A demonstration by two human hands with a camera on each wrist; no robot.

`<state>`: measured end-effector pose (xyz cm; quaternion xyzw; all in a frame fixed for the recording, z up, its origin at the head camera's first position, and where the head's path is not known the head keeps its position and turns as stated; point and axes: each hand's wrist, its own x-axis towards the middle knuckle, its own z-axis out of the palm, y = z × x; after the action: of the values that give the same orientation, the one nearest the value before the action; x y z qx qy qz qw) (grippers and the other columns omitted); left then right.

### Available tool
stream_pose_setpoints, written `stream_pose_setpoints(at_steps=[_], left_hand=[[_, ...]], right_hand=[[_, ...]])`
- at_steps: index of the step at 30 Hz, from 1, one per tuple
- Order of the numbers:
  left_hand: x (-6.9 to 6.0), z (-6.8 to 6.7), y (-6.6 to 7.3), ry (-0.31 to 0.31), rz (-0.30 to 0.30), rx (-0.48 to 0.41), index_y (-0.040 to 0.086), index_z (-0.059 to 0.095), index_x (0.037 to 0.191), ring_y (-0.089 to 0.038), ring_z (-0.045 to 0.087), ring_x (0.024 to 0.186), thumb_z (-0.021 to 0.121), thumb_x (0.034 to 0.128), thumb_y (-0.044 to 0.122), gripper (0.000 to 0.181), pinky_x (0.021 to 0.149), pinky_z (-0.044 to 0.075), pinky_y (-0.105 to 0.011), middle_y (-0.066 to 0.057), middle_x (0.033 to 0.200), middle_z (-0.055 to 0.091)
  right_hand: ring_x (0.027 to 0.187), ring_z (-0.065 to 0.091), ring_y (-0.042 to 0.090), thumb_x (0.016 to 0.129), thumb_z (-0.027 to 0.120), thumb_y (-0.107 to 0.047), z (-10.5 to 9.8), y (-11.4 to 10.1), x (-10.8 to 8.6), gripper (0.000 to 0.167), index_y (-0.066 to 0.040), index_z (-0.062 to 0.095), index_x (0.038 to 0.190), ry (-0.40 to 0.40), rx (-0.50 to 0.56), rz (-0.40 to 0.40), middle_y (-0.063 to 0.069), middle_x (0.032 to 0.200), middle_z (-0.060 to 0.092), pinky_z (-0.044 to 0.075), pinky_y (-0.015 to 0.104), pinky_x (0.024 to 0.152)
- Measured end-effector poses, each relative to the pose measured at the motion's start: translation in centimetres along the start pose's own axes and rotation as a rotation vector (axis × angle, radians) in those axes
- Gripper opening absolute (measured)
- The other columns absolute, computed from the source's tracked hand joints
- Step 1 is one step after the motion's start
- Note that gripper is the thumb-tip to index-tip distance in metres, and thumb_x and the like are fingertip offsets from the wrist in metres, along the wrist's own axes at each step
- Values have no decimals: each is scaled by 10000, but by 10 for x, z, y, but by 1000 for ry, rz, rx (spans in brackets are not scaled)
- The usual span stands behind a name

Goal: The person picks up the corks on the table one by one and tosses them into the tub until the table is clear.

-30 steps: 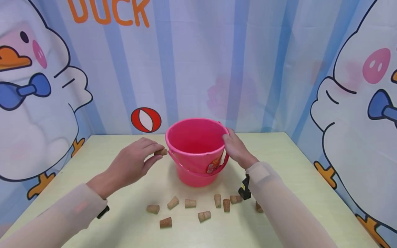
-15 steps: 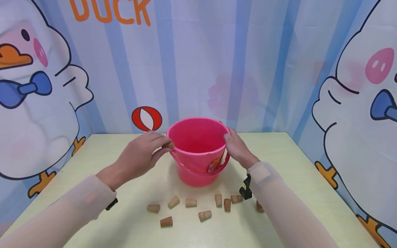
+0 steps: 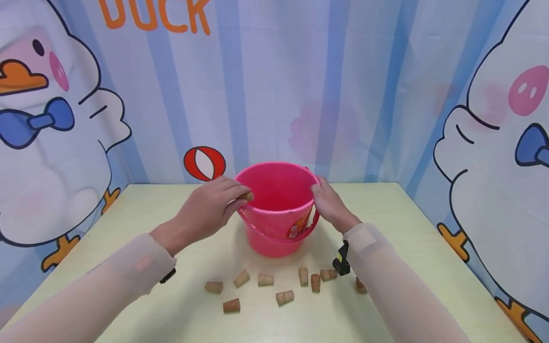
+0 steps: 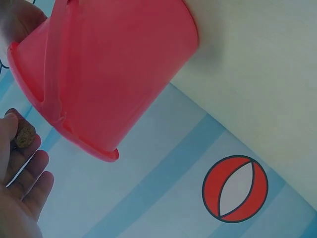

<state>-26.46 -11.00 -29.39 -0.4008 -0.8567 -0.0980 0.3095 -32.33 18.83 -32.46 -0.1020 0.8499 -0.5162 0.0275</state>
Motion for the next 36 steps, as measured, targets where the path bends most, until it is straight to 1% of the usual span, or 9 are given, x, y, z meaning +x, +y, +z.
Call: stream_pose_setpoints(at_steps=[5, 9, 17, 23, 26, 31, 34, 36], left_hand=[[8, 5, 3, -34, 21, 45, 131, 755, 1173, -179, 661, 1036, 807, 896, 151, 283, 914, 571, -291, 4, 1088, 733], [13, 8, 5, -45, 26, 80, 130, 752, 1190, -177, 655, 1058, 816, 887, 162, 311, 922, 568, -286, -1, 1109, 730], [20, 12, 9, -91, -13, 58, 135, 747, 1196, -169, 655, 1059, 803, 897, 146, 304, 925, 567, -287, 8, 1103, 729], [24, 16, 10, -128, -34, 61, 135, 745, 1205, -170, 658, 1054, 797, 903, 139, 307, 928, 568, -292, 4, 1108, 733], [25, 18, 11, -150, -53, 64, 137, 738, 1230, -174, 656, 1070, 812, 889, 148, 349, 930, 569, -299, 1, 1128, 731], [29, 18, 12, -176, -101, 76, 125, 676, 1350, -203, 640, 1169, 813, 892, 207, 485, 964, 560, -326, -25, 1240, 710], [30, 18, 13, -174, -116, 83, 117, 645, 1390, -220, 631, 1210, 808, 898, 242, 533, 981, 552, -338, -42, 1289, 693], [29, 17, 13, -167, -111, 90, 113, 645, 1389, -224, 633, 1210, 802, 904, 247, 527, 984, 551, -339, -46, 1292, 693]], right_hand=[[1431, 335, 393, 1093, 276, -252, -1, 0, 0, 571, -62, 169, 1621, -1, -1, 1, 197, 1539, 344, 315, 619, 1164], [1439, 321, 395, 1092, 281, -252, -1, 0, 0, 576, -64, 163, 1624, -2, -2, 0, 193, 1557, 322, 314, 622, 1163], [1438, 319, 400, 1096, 276, -248, -1, -1, -1, 574, -59, 157, 1625, -7, 3, -1, 203, 1545, 324, 310, 623, 1165], [1428, 330, 402, 1094, 273, -240, 0, 0, -1, 568, -52, 167, 1619, -6, 8, -2, 207, 1526, 342, 314, 623, 1163], [1426, 336, 405, 1095, 275, -240, 0, 1, 0, 569, -51, 164, 1620, -7, 7, -1, 208, 1528, 344, 319, 619, 1162], [1428, 333, 401, 1096, 278, -247, 0, 0, -2, 569, -58, 170, 1622, -5, 2, -4, 203, 1529, 342, 311, 622, 1164], [1430, 330, 399, 1096, 282, -253, -1, -1, -2, 570, -66, 172, 1624, -6, 1, -6, 198, 1529, 341, 306, 624, 1166], [1428, 331, 399, 1095, 283, -251, -1, -1, -2, 570, -66, 174, 1623, -8, 3, -9, 199, 1525, 343, 304, 625, 1165]])
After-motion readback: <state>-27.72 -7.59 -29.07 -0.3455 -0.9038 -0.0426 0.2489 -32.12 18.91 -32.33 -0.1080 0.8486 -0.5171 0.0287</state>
